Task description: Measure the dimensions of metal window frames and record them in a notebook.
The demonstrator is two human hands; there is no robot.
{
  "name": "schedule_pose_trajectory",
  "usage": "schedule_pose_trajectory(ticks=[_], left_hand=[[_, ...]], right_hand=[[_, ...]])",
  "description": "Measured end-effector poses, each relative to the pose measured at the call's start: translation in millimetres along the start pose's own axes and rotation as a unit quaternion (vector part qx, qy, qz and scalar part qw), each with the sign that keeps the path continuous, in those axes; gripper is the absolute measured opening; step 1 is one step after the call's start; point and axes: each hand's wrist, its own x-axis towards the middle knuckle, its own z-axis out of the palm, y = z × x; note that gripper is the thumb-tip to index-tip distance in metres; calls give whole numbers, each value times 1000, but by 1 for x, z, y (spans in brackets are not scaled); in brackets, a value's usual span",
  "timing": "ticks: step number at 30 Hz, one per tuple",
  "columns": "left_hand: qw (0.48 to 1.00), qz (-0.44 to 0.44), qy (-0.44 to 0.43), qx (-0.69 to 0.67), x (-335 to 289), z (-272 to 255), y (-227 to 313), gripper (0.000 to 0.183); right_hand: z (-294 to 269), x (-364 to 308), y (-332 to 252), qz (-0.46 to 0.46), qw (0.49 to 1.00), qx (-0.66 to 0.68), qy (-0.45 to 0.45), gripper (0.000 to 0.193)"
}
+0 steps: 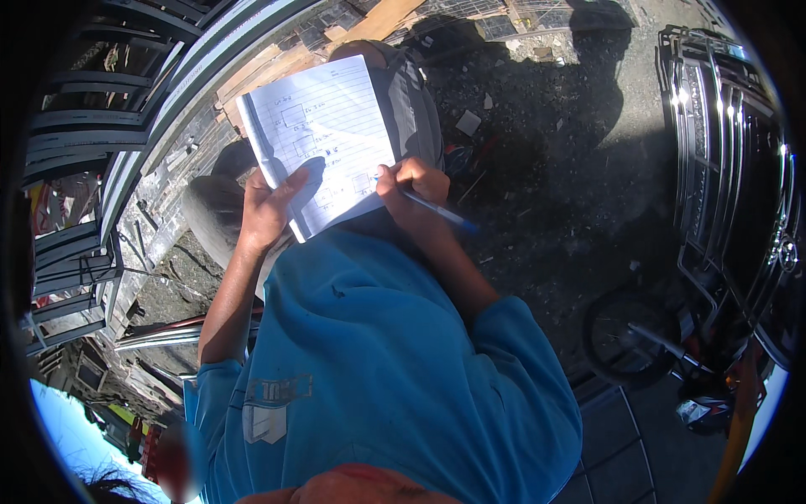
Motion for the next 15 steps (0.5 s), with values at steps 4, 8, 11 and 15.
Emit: schedule_pose_trajectory(ticks=[4, 8, 11, 15], left_hand=[[1000, 10, -7, -18, 0, -1, -5, 23], [1000, 8, -11, -14, 0, -1, -2, 24], [1000, 17, -7, -12, -1, 0, -2, 24], [999, 20, -8, -36, -2, 0, -3, 24]], right_hand=[[3, -2, -2, 30, 999, 13, 27, 34], [2, -2, -3, 27, 999, 8, 24, 34], [2, -2, -1, 16, 1000, 4, 21, 34], [-1, -7, 2, 1, 999, -35, 12, 34]])
